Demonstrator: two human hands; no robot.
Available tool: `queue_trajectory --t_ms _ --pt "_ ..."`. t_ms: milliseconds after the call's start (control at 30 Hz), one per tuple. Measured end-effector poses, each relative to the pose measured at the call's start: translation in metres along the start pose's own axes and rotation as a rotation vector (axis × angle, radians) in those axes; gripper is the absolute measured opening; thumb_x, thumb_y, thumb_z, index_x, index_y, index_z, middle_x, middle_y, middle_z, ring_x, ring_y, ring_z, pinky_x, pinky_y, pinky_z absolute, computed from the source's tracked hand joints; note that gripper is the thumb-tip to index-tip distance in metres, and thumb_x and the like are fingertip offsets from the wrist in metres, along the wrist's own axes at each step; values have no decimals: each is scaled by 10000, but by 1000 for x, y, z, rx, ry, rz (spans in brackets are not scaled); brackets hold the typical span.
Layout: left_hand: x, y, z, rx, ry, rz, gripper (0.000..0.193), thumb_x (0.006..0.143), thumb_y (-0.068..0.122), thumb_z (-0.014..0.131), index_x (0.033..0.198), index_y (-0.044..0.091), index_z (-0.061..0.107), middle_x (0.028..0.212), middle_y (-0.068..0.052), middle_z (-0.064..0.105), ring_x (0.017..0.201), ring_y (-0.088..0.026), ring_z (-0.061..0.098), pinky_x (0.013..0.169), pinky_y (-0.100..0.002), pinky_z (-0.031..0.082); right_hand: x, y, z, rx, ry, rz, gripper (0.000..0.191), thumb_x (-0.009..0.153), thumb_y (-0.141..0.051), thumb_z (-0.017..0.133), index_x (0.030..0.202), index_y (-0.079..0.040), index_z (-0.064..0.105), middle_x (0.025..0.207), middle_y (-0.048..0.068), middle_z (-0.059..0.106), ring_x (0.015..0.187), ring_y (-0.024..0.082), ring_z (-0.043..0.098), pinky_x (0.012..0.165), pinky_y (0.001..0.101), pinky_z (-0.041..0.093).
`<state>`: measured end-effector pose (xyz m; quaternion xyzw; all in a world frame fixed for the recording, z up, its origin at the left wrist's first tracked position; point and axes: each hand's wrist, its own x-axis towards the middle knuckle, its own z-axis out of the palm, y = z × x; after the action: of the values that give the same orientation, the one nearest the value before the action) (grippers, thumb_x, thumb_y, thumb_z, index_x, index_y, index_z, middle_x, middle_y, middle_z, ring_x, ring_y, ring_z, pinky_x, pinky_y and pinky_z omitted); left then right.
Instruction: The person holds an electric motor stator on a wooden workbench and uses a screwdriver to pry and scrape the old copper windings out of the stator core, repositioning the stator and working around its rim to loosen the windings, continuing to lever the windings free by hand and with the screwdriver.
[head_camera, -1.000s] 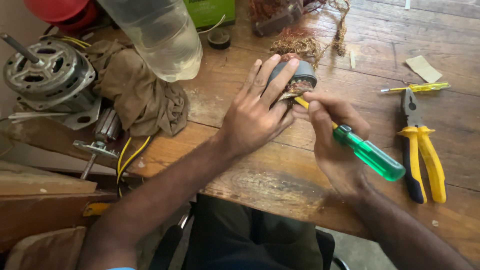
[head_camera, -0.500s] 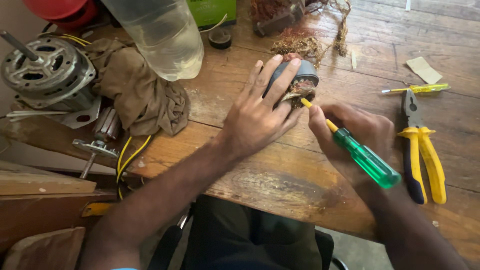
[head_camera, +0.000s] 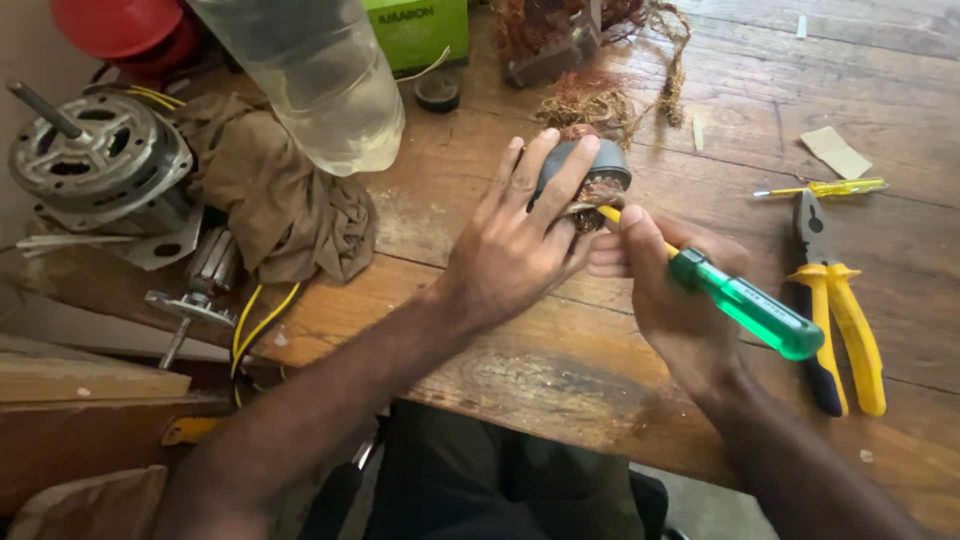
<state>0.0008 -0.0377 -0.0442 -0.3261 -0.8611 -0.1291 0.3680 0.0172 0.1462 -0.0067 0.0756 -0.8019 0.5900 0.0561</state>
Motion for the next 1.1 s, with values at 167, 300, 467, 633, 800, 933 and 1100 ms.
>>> queue_trajectory --t_ms 167,300,467,633,800,933,1100 --pt "1 2 0 -22 8 -13 296 952 268 827 941 -22 768 1608 -214 409 1472 -461 438 1224 -628 429 9 0 -15 -284 -56 -175 273 1055 -172 613 983 30 783 797 92 778 702 124 748 678 262 600" --pt "0 1 5 3 24 6 295 984 278 818 999 -15 789 1602 -221 415 1465 -458 444 1219 -626 423 15 3 -42 -398 -22 -257 213 1015 -153 652 930 -3 778 759 60 746 662 112 729 639 261 578" --pt "-4 -1 8 44 21 27 292 998 290 813 1027 0 794 1608 -231 407 1469 -459 440 1218 -621 434 10 7 -61 -413 65 -366 251 1018 -109 658 805 -1 735 672 66 701 577 112 682 599 241 532" --pt "-5 -3 8 81 13 38 327 1013 320 792 1094 3 795 1627 -242 366 1482 -459 408 1216 -618 440 5 2 -60 -564 107 -482 264 989 -86 713 756 33 684 604 125 583 498 160 587 557 290 461" --pt "-4 -3 6 87 21 48 334 1027 319 770 1177 22 794 1633 -256 345 1500 -476 379 1230 -617 418 0 -6 -53 -572 58 -499 204 966 -80 702 785 10 673 632 104 591 497 157 604 545 293 478" --pt "-3 2 5 86 -41 5 436 1038 366 739 1278 3 766 1666 -250 301 1545 -460 319 1269 -618 365 0 -9 -45 -570 67 -533 183 941 -76 709 784 9 667 656 111 605 547 191 620 579 320 496" --pt "-3 8 2 121 -99 -38 458 1006 458 695 1239 67 744 1650 -201 259 1526 -418 267 1225 -664 321 1 -12 -40 -617 34 -636 183 942 -83 732 777 -22 679 721 103 650 607 213 654 615 339 524"
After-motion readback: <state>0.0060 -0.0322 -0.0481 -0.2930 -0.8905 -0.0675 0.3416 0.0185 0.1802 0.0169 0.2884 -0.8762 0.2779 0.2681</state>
